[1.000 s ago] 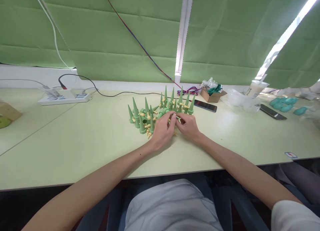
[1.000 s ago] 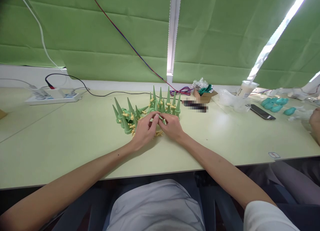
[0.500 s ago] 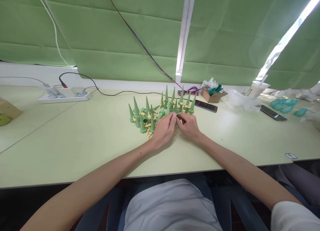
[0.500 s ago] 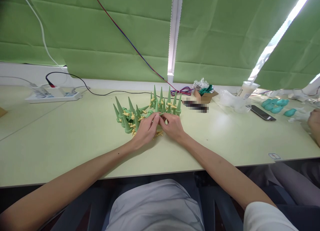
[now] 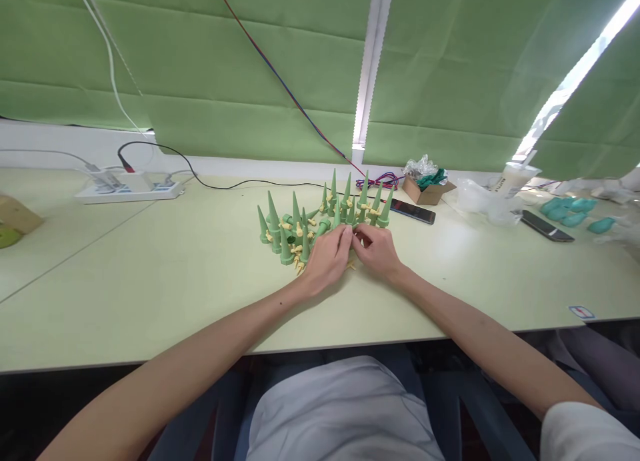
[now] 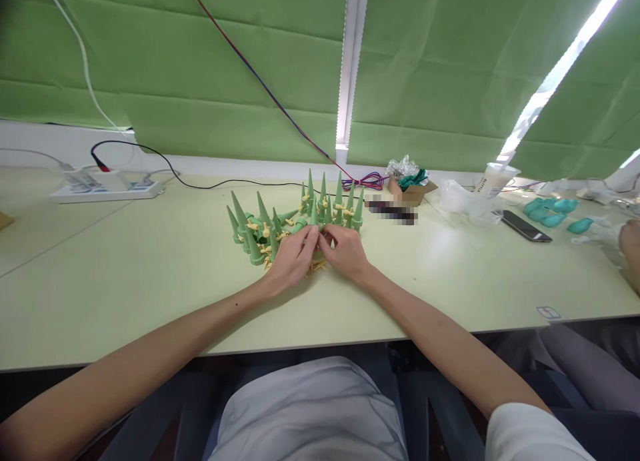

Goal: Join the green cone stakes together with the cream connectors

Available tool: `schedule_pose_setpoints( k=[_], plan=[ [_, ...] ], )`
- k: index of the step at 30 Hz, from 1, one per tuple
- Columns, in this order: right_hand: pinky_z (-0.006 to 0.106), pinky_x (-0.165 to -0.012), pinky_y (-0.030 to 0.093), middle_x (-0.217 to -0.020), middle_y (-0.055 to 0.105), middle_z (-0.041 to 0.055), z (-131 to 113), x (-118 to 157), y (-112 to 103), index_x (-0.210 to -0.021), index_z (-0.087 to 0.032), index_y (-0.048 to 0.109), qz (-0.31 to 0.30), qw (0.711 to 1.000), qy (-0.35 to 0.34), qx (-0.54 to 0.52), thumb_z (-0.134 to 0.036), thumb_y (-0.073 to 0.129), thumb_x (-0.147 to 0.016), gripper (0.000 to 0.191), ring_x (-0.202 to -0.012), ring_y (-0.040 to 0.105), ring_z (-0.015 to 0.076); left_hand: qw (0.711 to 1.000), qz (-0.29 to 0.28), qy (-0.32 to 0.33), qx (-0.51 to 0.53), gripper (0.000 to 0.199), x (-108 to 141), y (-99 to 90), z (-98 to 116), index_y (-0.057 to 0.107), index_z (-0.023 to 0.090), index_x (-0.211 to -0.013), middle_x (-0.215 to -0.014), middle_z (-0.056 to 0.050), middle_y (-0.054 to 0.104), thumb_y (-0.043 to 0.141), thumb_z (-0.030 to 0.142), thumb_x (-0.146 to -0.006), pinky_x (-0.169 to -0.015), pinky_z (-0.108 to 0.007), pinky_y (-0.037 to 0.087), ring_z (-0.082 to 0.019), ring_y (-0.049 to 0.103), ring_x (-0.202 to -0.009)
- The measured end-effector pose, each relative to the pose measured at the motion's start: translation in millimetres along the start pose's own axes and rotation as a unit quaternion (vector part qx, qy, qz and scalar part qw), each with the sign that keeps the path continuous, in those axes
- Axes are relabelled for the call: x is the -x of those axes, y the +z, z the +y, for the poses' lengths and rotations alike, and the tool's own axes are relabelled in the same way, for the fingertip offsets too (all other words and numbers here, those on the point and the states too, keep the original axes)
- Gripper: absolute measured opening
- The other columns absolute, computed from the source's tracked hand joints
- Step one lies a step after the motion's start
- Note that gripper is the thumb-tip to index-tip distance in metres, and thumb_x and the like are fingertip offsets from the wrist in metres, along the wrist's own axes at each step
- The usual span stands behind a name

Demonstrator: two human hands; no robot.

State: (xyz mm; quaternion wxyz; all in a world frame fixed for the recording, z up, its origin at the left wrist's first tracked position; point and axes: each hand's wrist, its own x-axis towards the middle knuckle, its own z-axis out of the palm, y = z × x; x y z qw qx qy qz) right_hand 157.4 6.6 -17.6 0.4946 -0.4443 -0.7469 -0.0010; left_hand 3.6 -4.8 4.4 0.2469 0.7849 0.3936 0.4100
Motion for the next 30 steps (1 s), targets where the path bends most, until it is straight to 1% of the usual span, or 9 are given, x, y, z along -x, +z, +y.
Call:
schedule_pose_setpoints(
  k=[7,14,23,30],
  plan=[
    [0.026,-0.055,0.033,-0.056,0.050,-0.0026,2.1,-0.4,-0.6,-0.065,-0.021,0.044,-0.010,1.000,-0.010,-0.005,-0.028,0.050,-0.091,0.028,-0.052,0.039,0.0113,1.000,-0.001,0.008,-0.012,0.038,-0.4,0.4,0.0,0.052,0.019,-0.080,-0.082,-0.003,0.064,0.032,0.038,-0.106,-0.069,-0.031,0.039,-0.016,0.054,-0.071],
    [0.027,-0.056,0.033,-0.058,0.051,-0.0018,4.3,-0.9,-1.2,-0.066,-0.022,0.042,-0.040,0.999,0.004,-0.004,-0.020,0.048,-0.086,0.021,-0.053,0.039,0.0126,0.999,0.002,0.008,-0.038,0.029,-1.3,1.7,-2.7,0.060,0.019,-0.089,-0.078,-0.003,0.065,0.041,0.036,-0.102,-0.064,-0.031,0.040,-0.016,0.053,-0.066],
    [0.026,-0.056,0.033,-0.058,0.048,-0.0025,6.4,-0.5,-1.1,-0.066,-0.023,0.038,-0.064,0.998,0.008,-0.020,-0.020,0.048,-0.085,0.022,-0.053,0.038,0.0128,0.999,0.012,0.009,-0.035,0.025,-1.3,3.6,-7.8,0.057,0.020,-0.084,-0.075,-0.002,0.066,0.045,0.034,-0.100,-0.062,-0.030,0.040,-0.016,0.056,-0.064],
    [0.026,-0.056,0.034,-0.058,0.048,-0.0035,8.9,0.2,-0.7,-0.068,-0.023,0.042,-0.080,0.996,0.020,-0.033,-0.020,0.049,-0.085,0.019,-0.053,0.039,0.0128,0.998,0.018,-0.001,-0.056,0.024,-1.1,5.4,-10.9,0.058,0.020,-0.084,-0.076,-0.002,0.067,0.046,0.035,-0.099,-0.064,-0.030,0.041,-0.017,0.057,-0.065]
  ],
)
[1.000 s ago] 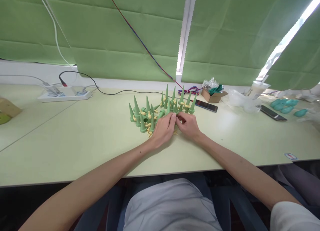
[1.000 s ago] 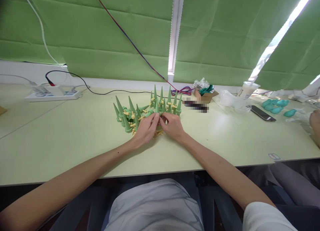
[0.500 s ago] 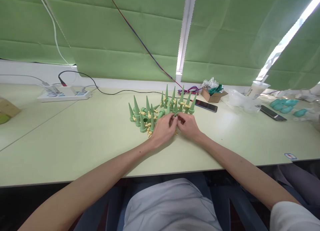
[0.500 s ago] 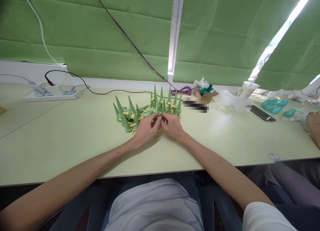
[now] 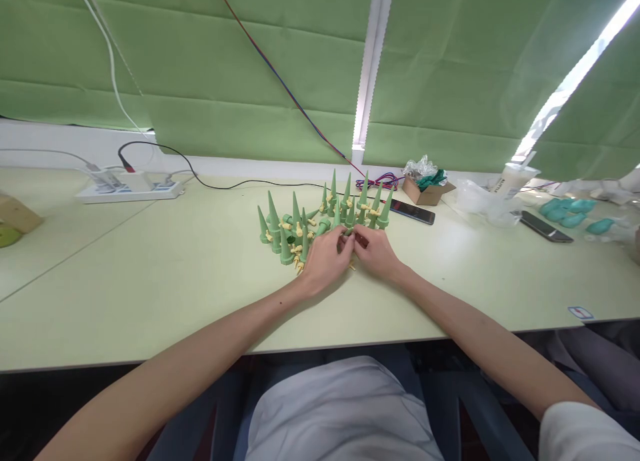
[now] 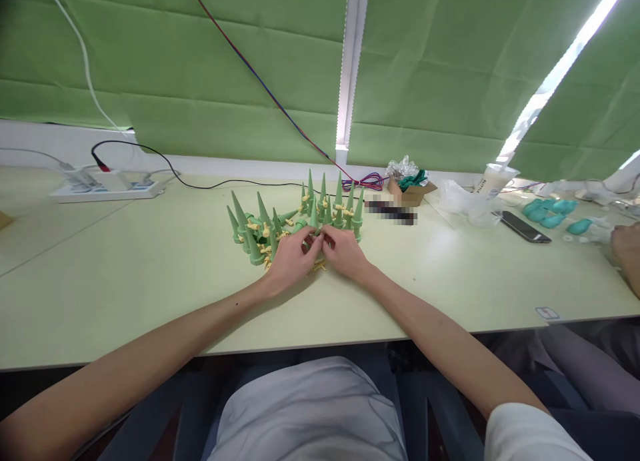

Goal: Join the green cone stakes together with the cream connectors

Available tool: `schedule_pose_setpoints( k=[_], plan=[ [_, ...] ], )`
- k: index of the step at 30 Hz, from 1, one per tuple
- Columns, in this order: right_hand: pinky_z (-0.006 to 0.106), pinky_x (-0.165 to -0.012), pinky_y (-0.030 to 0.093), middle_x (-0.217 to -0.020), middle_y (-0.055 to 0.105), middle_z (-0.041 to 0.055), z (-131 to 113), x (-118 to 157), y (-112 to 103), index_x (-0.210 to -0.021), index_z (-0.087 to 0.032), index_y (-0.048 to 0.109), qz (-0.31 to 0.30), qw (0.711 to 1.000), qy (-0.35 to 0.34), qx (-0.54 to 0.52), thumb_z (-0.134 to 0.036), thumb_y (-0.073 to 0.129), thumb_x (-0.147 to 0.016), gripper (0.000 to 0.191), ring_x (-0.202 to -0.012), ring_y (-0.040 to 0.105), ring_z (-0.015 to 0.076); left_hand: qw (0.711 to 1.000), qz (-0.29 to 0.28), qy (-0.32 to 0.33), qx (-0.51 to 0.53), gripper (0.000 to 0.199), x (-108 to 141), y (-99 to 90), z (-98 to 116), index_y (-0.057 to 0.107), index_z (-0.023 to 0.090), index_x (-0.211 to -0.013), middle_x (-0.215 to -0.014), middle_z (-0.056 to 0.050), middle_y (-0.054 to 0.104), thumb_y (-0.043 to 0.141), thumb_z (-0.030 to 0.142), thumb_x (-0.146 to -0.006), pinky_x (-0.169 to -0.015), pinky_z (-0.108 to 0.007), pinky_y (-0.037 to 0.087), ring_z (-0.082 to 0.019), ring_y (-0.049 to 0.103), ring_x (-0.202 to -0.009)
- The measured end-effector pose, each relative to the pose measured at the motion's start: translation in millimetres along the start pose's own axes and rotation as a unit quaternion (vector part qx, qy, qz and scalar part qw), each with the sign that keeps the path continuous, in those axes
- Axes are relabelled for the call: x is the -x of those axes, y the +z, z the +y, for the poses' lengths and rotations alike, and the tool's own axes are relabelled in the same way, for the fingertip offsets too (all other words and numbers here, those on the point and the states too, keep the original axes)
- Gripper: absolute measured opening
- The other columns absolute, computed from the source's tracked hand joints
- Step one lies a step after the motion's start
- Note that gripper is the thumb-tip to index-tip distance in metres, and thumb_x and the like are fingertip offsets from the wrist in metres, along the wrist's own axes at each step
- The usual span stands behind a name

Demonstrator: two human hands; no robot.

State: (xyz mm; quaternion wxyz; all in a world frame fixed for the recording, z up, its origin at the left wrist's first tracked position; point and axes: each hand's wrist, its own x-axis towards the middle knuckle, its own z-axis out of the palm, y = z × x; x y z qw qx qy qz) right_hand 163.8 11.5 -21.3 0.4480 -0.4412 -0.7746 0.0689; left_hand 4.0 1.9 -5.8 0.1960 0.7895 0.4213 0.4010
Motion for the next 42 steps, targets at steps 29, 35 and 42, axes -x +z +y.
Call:
schedule_pose_setpoints(
  k=[29,35,42],
  plan=[
    [0.027,-0.053,0.032,-0.051,0.050,-0.0031,-2.7,-2.5,0.4,-0.060,-0.021,0.043,-0.057,0.998,0.019,0.011,-0.019,0.046,-0.089,0.029,-0.049,0.040,0.0121,1.000,0.000,0.005,-0.007,0.029,-1.8,-0.5,-3.7,0.062,0.020,-0.092,-0.078,-0.003,0.068,0.042,0.038,-0.103,-0.066,-0.032,0.044,-0.018,0.058,-0.067],
    [0.027,-0.055,0.034,-0.054,0.056,-0.0015,0.1,-3.1,0.7,-0.060,-0.022,0.043,-0.096,0.994,0.045,0.016,-0.016,0.045,-0.089,0.030,-0.049,0.045,0.0129,1.000,-0.016,0.003,-0.004,0.026,-1.9,-0.1,-5.9,0.061,0.020,-0.095,-0.080,-0.003,0.068,0.042,0.038,-0.102,-0.065,-0.032,0.044,-0.019,0.060,-0.069],
    [0.027,-0.057,0.035,-0.058,0.061,0.0000,0.1,-3.5,0.8,-0.061,-0.022,0.044,-0.126,0.990,0.067,0.015,-0.015,0.043,-0.091,0.031,-0.052,0.050,0.0142,1.000,-0.020,-0.005,0.003,0.025,-2.2,0.4,-5.6,0.063,0.020,-0.101,-0.081,-0.004,0.069,0.044,0.036,-0.100,-0.068,-0.034,0.046,-0.020,0.062,-0.072]
  ],
)
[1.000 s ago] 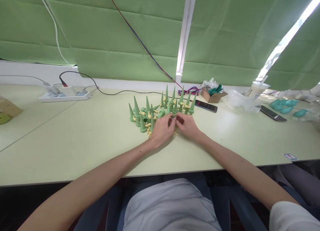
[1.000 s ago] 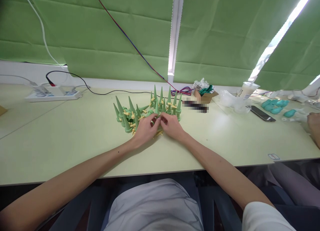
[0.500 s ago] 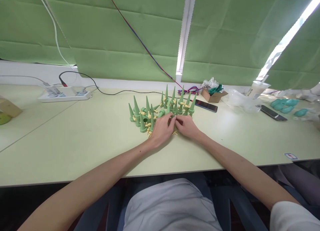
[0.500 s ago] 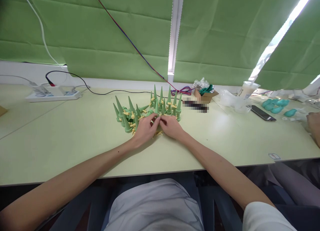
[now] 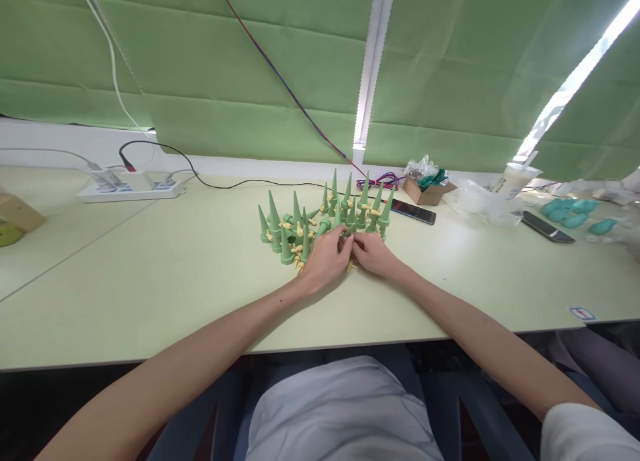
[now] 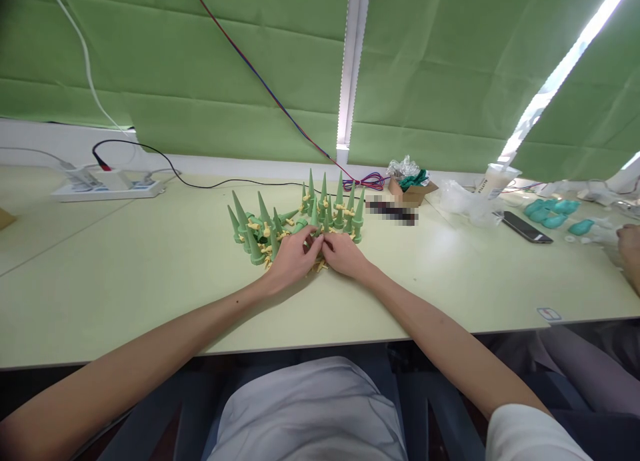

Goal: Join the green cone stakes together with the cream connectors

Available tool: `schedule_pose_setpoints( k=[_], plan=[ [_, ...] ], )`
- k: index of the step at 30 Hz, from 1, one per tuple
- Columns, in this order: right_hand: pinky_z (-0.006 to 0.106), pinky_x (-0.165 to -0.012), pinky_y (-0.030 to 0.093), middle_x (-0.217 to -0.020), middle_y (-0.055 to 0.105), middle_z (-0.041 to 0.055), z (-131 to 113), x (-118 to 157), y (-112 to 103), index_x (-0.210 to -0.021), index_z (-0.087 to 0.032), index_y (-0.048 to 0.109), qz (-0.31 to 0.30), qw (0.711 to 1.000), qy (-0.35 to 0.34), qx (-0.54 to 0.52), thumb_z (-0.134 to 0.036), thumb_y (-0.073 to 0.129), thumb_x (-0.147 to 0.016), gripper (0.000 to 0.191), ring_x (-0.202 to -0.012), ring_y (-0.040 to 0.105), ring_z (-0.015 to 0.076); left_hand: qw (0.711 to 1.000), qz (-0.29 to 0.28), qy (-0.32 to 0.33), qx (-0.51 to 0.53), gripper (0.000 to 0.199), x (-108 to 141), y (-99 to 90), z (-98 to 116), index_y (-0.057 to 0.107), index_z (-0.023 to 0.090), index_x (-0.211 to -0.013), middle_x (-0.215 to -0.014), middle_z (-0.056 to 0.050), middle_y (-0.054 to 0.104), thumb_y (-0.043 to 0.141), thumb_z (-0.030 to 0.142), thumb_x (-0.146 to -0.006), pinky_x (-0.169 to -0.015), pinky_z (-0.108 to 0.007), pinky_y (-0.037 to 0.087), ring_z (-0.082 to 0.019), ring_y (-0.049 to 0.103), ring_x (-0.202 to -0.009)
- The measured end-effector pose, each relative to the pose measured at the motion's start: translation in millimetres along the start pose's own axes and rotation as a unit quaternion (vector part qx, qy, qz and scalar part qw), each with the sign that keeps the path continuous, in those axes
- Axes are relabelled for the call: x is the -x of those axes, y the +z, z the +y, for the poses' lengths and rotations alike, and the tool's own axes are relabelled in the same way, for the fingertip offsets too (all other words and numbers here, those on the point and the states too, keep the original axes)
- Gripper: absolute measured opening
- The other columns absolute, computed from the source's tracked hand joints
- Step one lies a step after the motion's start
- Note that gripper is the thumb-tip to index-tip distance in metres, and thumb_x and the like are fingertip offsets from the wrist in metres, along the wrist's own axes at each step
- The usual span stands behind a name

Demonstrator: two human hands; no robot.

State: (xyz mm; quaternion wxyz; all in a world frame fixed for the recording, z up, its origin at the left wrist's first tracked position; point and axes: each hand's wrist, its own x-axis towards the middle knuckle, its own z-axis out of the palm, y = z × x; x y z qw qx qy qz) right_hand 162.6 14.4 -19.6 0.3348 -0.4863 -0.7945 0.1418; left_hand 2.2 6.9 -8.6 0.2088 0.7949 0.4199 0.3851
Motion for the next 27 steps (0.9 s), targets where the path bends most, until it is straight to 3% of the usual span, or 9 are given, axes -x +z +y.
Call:
schedule_pose_setpoints(
  k=[9,27],
  plan=[
    [0.027,-0.057,0.035,-0.061,0.063,0.0009,2.0,-0.6,1.5,-0.064,-0.022,0.046,-0.004,1.000,-0.006,0.006,-0.013,0.042,-0.092,0.029,-0.053,0.051,0.0146,1.000,-0.005,-0.010,0.003,0.028,0.4,-1.1,2.3,0.064,0.018,-0.112,-0.090,-0.006,0.073,0.046,0.034,-0.099,-0.073,-0.034,0.049,-0.022,0.066,-0.081],
    [0.028,-0.061,0.035,-0.062,0.061,0.0012,-2.9,0.2,-0.7,-0.067,-0.022,0.046,-0.024,0.999,0.031,0.002,-0.018,0.041,-0.095,0.028,-0.058,0.052,0.0164,0.998,0.046,0.011,0.029,0.014,0.4,0.0,2.7,0.065,0.019,-0.095,-0.075,-0.001,0.070,0.054,0.026,-0.096,-0.065,-0.027,0.047,-0.015,0.062,-0.067]
  ],
)
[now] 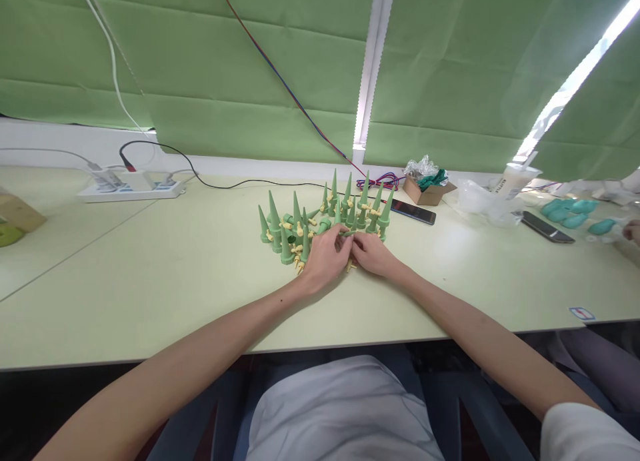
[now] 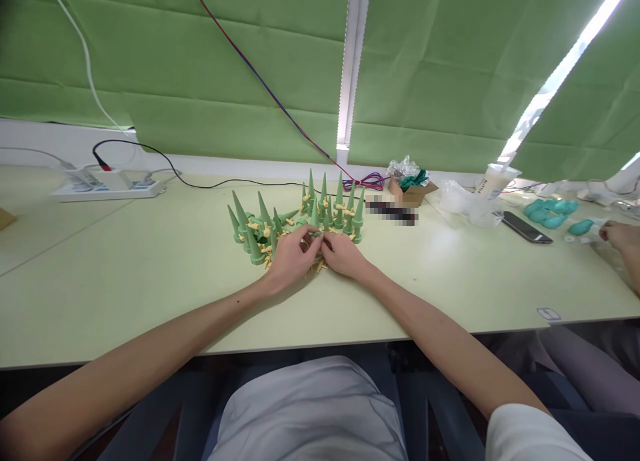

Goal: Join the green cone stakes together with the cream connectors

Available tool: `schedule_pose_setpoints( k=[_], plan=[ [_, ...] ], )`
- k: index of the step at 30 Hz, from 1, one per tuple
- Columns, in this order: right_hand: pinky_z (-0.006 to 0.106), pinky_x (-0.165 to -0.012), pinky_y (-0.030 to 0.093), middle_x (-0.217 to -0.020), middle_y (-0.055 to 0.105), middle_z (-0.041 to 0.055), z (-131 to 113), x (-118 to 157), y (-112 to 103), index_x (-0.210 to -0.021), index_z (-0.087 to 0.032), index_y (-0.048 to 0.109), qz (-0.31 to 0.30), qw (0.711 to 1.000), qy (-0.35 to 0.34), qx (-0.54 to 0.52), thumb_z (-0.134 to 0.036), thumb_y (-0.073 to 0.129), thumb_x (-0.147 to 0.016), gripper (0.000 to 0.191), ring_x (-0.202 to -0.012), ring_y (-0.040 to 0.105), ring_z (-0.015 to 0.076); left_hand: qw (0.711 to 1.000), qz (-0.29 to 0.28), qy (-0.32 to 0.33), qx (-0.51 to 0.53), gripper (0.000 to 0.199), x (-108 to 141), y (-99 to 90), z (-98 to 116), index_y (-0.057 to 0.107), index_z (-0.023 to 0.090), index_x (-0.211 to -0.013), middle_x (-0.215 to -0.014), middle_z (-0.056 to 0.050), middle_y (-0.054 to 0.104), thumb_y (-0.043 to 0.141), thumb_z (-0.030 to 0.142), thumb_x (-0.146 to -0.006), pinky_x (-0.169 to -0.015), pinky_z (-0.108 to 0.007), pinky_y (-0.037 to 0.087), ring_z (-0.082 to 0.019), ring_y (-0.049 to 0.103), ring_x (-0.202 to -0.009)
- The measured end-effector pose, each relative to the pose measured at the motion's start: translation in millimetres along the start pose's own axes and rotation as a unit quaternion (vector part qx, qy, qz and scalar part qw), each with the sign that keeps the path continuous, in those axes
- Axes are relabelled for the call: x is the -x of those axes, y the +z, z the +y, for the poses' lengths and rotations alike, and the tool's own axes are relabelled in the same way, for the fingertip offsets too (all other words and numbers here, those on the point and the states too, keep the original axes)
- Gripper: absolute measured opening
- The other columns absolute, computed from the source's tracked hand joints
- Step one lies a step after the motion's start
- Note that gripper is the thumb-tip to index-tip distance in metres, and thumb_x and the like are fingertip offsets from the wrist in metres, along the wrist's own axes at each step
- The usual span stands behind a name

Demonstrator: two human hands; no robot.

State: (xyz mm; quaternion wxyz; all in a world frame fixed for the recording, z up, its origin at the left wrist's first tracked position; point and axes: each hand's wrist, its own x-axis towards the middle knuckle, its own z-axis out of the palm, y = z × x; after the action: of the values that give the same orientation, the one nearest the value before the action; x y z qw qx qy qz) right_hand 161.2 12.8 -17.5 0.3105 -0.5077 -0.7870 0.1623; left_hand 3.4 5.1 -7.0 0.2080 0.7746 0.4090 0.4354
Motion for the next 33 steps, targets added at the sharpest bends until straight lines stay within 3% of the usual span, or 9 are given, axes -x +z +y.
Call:
schedule_pose_setpoints(
  k=[9,17,20,23,27,33],
  plan=[
    [0.028,-0.062,0.036,-0.064,0.062,0.0009,-1.0,-0.5,-0.4,-0.085,-0.021,0.056,-0.006,1.000,0.007,-0.014,-0.016,0.040,-0.094,0.019,-0.059,0.053,0.0174,1.000,-0.009,0.012,-0.023,0.019,0.5,-0.9,0.6,0.069,0.019,-0.103,-0.085,-0.002,0.074,0.052,0.019,-0.094,-0.068,-0.029,0.049,-0.015,0.063,-0.068],
    [0.027,-0.057,0.030,-0.057,0.053,-0.0019,3.2,-0.1,-2.2,-0.066,-0.020,0.049,-0.018,0.999,-0.028,0.024,-0.019,0.051,-0.087,0.021,-0.053,0.043,0.0126,0.999,0.023,0.011,-0.023,0.026,-2.8,-3.1,2.3,0.072,0.018,-0.113,-0.112,-0.007,0.075,0.052,0.024,-0.098,-0.079,-0.032,0.052,-0.017,0.067,-0.080],
    [0.027,-0.057,0.029,-0.056,0.051,-0.0032,1.4,1.2,-4.2,-0.066,-0.019,0.051,-0.016,0.999,-0.030,0.021,-0.023,0.053,-0.087,0.022,-0.052,0.040,0.0112,0.999,0.040,0.006,-0.020,0.023,-3.3,-4.5,4.3,0.071,0.017,-0.108,-0.102,-0.007,0.075,0.052,0.025,-0.099,-0.074,-0.030,0.050,-0.016,0.064,-0.075],
    [0.027,-0.057,0.028,-0.055,0.046,-0.0040,-1.6,1.8,-6.5,-0.063,-0.019,0.048,0.006,0.999,-0.030,0.013,-0.026,0.051,-0.088,0.026,-0.053,0.036,0.0106,0.998,0.050,0.020,-0.037,0.019,-3.9,-4.5,4.5,0.067,0.017,-0.091,-0.084,-0.004,0.071,0.052,0.026,-0.099,-0.068,-0.029,0.046,-0.014,0.058,-0.067],
    [0.027,-0.056,0.027,-0.052,0.040,-0.0050,-3.7,1.8,-8.7,-0.059,-0.020,0.040,0.034,0.999,-0.026,0.013,-0.027,0.052,-0.084,0.029,-0.052,0.032,0.0100,0.996,0.060,0.033,-0.065,0.030,-4.8,-3.2,1.2,0.050,0.019,-0.071,-0.065,0.000,0.057,0.052,0.029,-0.099,-0.060,-0.028,0.038,-0.013,0.047,-0.058],
    [0.027,-0.054,0.027,-0.051,0.039,-0.0051,-2.4,1.7,-8.6,-0.056,-0.021,0.036,0.002,0.999,-0.043,0.008,-0.023,0.053,-0.078,0.028,-0.051,0.031,0.0094,0.994,0.030,0.060,-0.084,0.033,-2.5,-4.5,0.9,0.044,0.021,-0.070,-0.065,0.000,0.054,0.047,0.030,-0.101,-0.060,-0.029,0.036,-0.014,0.045,-0.059]
  ],
)
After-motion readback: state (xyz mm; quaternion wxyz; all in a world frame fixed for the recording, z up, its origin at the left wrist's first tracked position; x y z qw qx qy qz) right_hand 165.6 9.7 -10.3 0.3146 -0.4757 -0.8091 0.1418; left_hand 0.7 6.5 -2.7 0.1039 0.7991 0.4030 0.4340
